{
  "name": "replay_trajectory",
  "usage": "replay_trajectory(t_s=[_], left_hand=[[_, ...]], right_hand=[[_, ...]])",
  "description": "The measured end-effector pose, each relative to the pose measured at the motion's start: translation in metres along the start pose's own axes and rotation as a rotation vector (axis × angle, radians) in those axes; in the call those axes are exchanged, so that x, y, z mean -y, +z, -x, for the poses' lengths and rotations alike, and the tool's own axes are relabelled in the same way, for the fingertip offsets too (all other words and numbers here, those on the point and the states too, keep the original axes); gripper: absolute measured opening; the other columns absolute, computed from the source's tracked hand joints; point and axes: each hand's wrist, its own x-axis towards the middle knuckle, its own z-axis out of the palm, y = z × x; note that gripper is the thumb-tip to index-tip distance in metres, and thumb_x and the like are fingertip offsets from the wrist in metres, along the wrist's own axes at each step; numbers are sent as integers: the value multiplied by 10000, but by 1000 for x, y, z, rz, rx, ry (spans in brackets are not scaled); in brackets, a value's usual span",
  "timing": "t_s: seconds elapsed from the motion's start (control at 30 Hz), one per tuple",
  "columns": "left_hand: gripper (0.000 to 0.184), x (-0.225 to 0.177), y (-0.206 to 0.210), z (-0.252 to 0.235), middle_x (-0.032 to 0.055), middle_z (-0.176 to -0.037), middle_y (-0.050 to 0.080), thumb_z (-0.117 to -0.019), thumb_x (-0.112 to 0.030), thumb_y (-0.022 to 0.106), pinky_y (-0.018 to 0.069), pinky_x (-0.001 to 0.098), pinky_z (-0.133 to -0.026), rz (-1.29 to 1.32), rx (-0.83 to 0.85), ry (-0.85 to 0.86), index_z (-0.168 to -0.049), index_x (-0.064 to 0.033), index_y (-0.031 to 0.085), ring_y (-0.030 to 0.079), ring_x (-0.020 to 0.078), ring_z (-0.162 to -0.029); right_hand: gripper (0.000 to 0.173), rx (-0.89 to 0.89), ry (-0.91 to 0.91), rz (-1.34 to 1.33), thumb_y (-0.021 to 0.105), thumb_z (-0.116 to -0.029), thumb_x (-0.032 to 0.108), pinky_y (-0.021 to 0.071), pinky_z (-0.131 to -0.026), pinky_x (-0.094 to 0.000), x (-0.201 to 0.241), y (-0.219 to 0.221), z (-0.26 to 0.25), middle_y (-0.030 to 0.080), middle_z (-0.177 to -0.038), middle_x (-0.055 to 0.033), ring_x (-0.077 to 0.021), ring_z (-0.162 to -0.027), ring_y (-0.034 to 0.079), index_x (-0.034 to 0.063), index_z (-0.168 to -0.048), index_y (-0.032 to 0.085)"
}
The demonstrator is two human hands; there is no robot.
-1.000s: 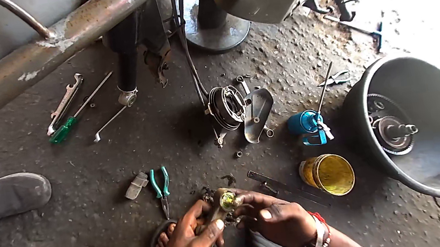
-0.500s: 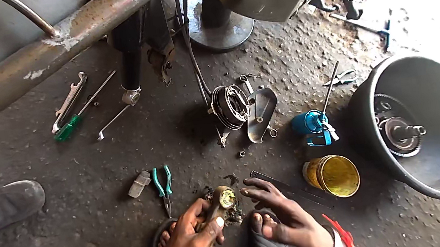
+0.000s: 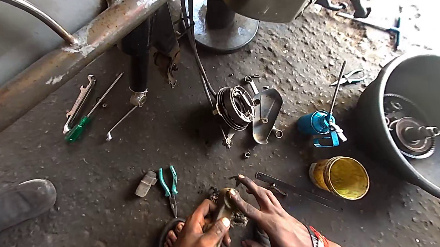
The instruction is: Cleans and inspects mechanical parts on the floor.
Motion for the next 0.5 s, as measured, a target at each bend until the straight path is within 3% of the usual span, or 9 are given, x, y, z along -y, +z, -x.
replay_trajectory(t_s=[0.17,0.27,0.33,0.43,0.5], left_hand=[[246,3,1,1,40,-801,674,-997,-198,609,542,265,-478,-68,-37,1,-1193,-74,528,620,128,-538],[241,7,-3,1,54,-796,678,-987,-216,621,538,267,-468,-59,-101,19,-1157,-67,537,621,140,-531],[247,7,-6,0,53,-790,676,-984,-224,618,532,257,-458,-25,-129,44,-1153,-66,534,618,135,-522],[237,4,-9,1,44,-780,671,-986,-214,602,523,238,-452,17,-150,84,-1157,-68,526,612,120,-519],[238,1,-9,0,59,-780,672,-985,-212,598,521,237,-443,23,-166,91,-1158,-62,531,614,126,-514]], right_hand=[[812,-3,-78,142,701,-813,427,430,-1071,-595,-5,3,5,267,-1675,-158,-412,-1408,443,471,-1556,378],[654,-65,-109,310,618,-899,400,445,-1063,-566,-24,1,14,319,-1657,-132,-372,-1397,467,523,-1511,422],[601,-87,-91,404,576,-936,405,462,-1042,-561,-40,5,20,358,-1634,-136,-364,-1371,491,511,-1510,432],[648,-52,-26,368,631,-884,401,501,-979,-586,-49,32,24,466,-1557,-163,-396,-1295,560,450,-1510,469],[629,67,-39,362,646,-912,454,506,-968,-590,-47,59,22,511,-1513,-161,-407,-1270,571,458,-1511,457]])
